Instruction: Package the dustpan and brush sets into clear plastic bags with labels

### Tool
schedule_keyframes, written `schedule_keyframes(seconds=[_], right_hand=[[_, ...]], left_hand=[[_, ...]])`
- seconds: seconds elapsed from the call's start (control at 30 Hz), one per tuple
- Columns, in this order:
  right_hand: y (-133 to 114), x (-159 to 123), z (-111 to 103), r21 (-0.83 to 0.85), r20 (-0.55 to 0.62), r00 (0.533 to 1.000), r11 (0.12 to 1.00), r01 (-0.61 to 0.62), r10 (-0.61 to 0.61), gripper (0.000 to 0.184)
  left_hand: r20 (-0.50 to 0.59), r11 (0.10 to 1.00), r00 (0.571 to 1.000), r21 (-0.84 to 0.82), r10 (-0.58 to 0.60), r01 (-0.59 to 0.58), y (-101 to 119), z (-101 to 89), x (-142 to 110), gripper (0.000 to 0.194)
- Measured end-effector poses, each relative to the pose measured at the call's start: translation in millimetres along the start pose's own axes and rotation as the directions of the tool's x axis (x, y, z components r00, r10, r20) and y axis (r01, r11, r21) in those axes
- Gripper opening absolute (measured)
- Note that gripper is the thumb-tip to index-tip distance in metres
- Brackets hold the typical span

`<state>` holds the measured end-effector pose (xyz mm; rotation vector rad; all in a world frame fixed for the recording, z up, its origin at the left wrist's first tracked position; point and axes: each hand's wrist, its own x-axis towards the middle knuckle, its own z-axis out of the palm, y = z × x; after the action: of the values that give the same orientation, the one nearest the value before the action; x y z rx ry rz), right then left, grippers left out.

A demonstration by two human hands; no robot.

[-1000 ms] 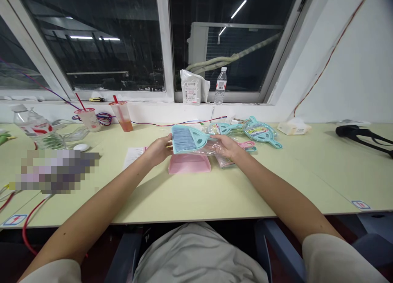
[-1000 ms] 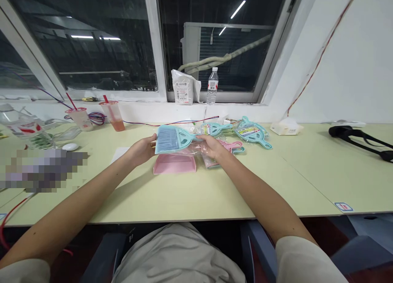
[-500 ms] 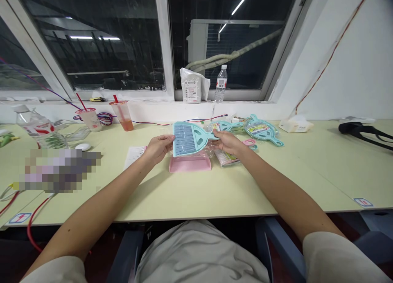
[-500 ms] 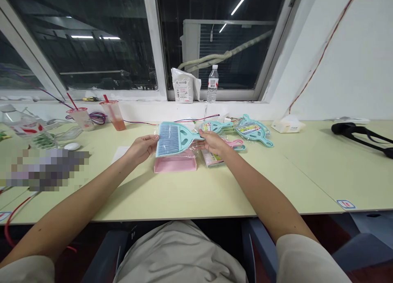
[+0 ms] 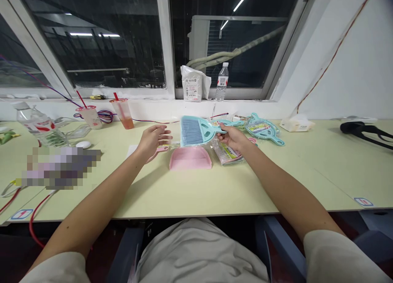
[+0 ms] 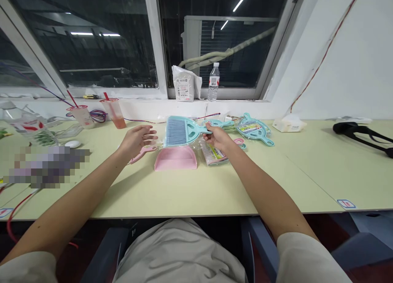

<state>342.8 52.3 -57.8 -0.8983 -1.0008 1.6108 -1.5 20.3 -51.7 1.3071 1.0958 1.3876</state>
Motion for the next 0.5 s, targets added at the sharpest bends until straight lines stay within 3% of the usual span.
schedule_keyframes(seconds=[0.07,0.1,0.17,0.2,0.3,0.37,0.5], right_hand=[[-5.4,1.5,-8.3,0.045,-0.036,0.999,0.999,0.014,-0.012,0.02],[-7.8,2.7,-13.5,0.058,-0.051,0.999,0.998,0.021,-0.018,0.02],[-11.3,5.8,-24.4,0.061,-0.072,0.997,0.998,0.032,-0.027,0.021],[-12.0,7.7,-29.5,0.058,-0.078,0.997,0.998,0.035,-0.03,0.022],[-10.7,13.2,-40.1,0.042,-0.085,0.996,0.999,0.035,-0.032,0.023],[-8.2,15.9,-42.8,0.025,-0.084,0.996,0.999,0.026,-0.024,0.023],[-5.2,16.9,-40.5,0.021,-0.088,0.996,1.0,0.017,-0.015,0.022]], left_hand=[[-0.077,0.962,0.988,0.248,0.133,-0.11,-4.4,-9.9,11.4,0.026],[-0.078,0.892,0.977,0.426,0.2,-0.149,-7.6,-15.1,17.5,0.023],[-0.019,0.647,0.969,0.748,0.245,-0.149,-15.0,-24.1,28.8,0.017],[-0.005,0.521,0.978,0.847,0.207,-0.106,-18.9,-27.2,33.7,0.015],[-0.068,0.282,0.998,0.957,0.016,0.061,-30.4,-30.0,45.6,0.024],[-0.115,0.208,0.991,0.97,-0.063,0.126,-37.4,-28.4,53.2,0.034],[-0.153,0.128,0.983,0.978,-0.101,0.165,-48.1,-27.2,69.0,0.04]])
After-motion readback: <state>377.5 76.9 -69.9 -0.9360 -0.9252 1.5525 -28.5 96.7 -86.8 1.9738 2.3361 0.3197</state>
